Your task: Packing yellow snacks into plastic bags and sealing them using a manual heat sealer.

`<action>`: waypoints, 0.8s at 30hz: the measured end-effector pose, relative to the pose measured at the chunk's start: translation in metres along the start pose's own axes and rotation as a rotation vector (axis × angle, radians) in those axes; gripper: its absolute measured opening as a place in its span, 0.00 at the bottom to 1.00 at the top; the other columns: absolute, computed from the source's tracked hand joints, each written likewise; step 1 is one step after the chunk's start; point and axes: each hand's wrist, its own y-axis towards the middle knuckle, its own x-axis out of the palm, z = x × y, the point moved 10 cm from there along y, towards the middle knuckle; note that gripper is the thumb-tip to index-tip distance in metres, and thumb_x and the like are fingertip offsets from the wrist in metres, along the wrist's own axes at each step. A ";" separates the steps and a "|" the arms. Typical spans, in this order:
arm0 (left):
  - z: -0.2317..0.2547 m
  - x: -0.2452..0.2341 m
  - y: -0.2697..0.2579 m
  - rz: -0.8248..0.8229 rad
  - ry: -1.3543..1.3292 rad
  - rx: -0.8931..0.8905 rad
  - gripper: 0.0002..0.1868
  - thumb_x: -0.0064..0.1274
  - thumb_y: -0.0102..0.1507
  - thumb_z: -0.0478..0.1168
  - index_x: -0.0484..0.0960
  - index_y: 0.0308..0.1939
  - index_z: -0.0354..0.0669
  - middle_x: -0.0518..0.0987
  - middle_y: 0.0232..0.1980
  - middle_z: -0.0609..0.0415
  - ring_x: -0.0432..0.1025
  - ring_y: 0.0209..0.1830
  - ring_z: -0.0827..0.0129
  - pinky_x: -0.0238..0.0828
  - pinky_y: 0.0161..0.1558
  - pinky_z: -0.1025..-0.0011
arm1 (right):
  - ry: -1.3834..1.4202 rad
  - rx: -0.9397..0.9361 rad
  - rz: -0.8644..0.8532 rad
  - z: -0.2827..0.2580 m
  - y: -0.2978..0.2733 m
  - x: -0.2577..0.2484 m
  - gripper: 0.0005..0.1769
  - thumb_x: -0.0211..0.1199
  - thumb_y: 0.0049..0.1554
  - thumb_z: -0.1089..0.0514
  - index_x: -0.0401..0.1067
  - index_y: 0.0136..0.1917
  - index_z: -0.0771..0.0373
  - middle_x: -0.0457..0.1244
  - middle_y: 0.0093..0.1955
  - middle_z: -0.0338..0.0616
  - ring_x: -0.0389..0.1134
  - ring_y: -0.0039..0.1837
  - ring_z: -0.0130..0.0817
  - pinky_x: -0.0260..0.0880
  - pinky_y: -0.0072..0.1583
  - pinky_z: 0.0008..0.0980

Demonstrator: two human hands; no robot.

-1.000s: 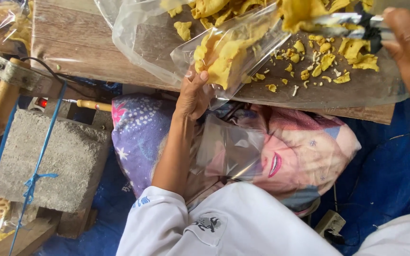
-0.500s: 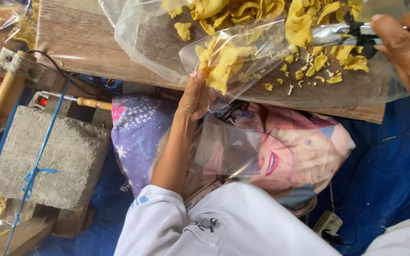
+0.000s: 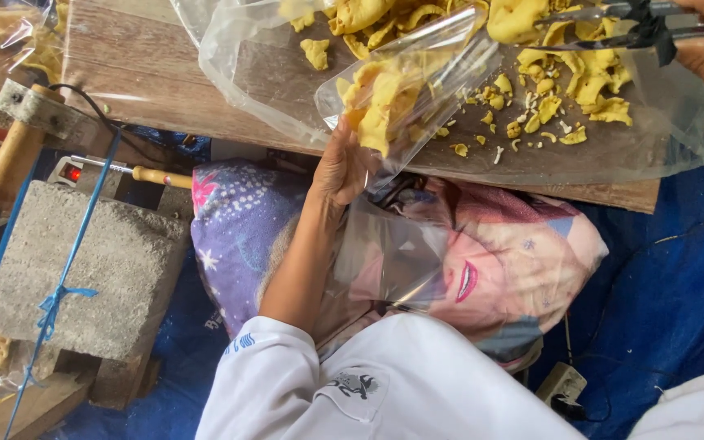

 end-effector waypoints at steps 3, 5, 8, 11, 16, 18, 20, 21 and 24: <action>0.003 0.024 -0.001 -0.189 0.069 0.055 0.41 0.64 0.63 0.39 0.61 0.77 0.47 0.69 0.74 0.47 0.68 0.69 0.56 0.69 0.63 0.58 | 0.421 0.661 -0.055 0.304 -0.065 0.043 0.11 0.57 0.77 0.53 0.72 0.70 0.54 0.65 0.53 0.38 0.66 0.50 0.26 0.67 0.51 0.28; 0.004 0.025 -0.003 -0.207 0.107 0.051 0.43 0.67 0.62 0.41 0.61 0.77 0.43 0.68 0.74 0.45 0.67 0.68 0.54 0.65 0.63 0.56 | 0.510 0.649 -0.105 0.180 -0.060 0.043 0.16 0.55 0.77 0.47 0.71 0.67 0.60 0.65 0.50 0.46 0.66 0.44 0.33 0.69 0.45 0.32; 0.005 0.029 -0.005 -0.230 0.130 0.053 0.44 0.70 0.62 0.42 0.62 0.76 0.38 0.67 0.75 0.41 0.66 0.69 0.51 0.60 0.67 0.53 | 0.385 0.457 -0.072 0.069 0.010 0.021 0.18 0.58 0.81 0.50 0.69 0.68 0.69 0.63 0.50 0.53 0.64 0.45 0.39 0.69 0.46 0.34; 0.005 0.023 -0.001 -0.224 0.120 0.067 0.42 0.71 0.61 0.41 0.63 0.73 0.39 0.70 0.70 0.40 0.69 0.66 0.51 0.63 0.66 0.56 | 0.210 0.250 -0.012 -0.013 0.039 0.014 0.16 0.62 0.80 0.65 0.67 0.75 0.78 0.61 0.52 0.56 0.60 0.46 0.39 0.65 0.48 0.31; 0.010 0.038 -0.003 -0.319 0.060 0.129 0.39 0.70 0.63 0.41 0.65 0.73 0.42 0.71 0.71 0.45 0.68 0.70 0.53 0.64 0.71 0.53 | 0.265 0.214 -0.045 -0.032 0.051 0.022 0.23 0.60 0.75 0.72 0.65 0.79 0.88 0.62 0.52 0.66 0.58 0.41 0.41 0.61 0.42 0.30; 0.009 0.035 -0.003 -0.289 0.019 0.101 0.43 0.73 0.61 0.43 0.66 0.74 0.38 0.72 0.72 0.48 0.72 0.67 0.57 0.71 0.67 0.62 | 0.345 0.325 -0.037 -0.003 0.046 0.022 0.22 0.55 0.78 0.65 0.63 0.82 0.73 0.62 0.57 0.59 0.58 0.43 0.36 0.63 0.44 0.29; 0.009 0.040 -0.003 -0.308 0.029 0.116 0.42 0.72 0.62 0.43 0.66 0.74 0.38 0.70 0.73 0.45 0.69 0.69 0.53 0.67 0.69 0.54 | 0.320 0.302 -0.030 -0.003 0.045 0.021 0.22 0.56 0.78 0.67 0.62 0.81 0.77 0.62 0.56 0.61 0.60 0.45 0.38 0.63 0.44 0.28; 0.009 0.043 -0.004 -0.327 0.042 0.128 0.41 0.72 0.62 0.42 0.65 0.74 0.38 0.67 0.75 0.43 0.66 0.71 0.50 0.63 0.71 0.47 | 0.298 0.279 -0.021 -0.005 0.044 0.020 0.21 0.58 0.79 0.68 0.62 0.80 0.81 0.61 0.55 0.63 0.62 0.46 0.40 0.63 0.43 0.28; 0.008 0.034 -0.004 -0.325 0.019 0.109 0.42 0.73 0.62 0.42 0.65 0.75 0.39 0.67 0.75 0.43 0.65 0.74 0.51 0.61 0.74 0.53 | 0.136 0.207 -0.045 -0.043 0.052 0.022 0.23 0.62 0.76 0.70 0.68 0.79 0.87 0.64 0.53 0.67 0.62 0.45 0.43 0.64 0.44 0.32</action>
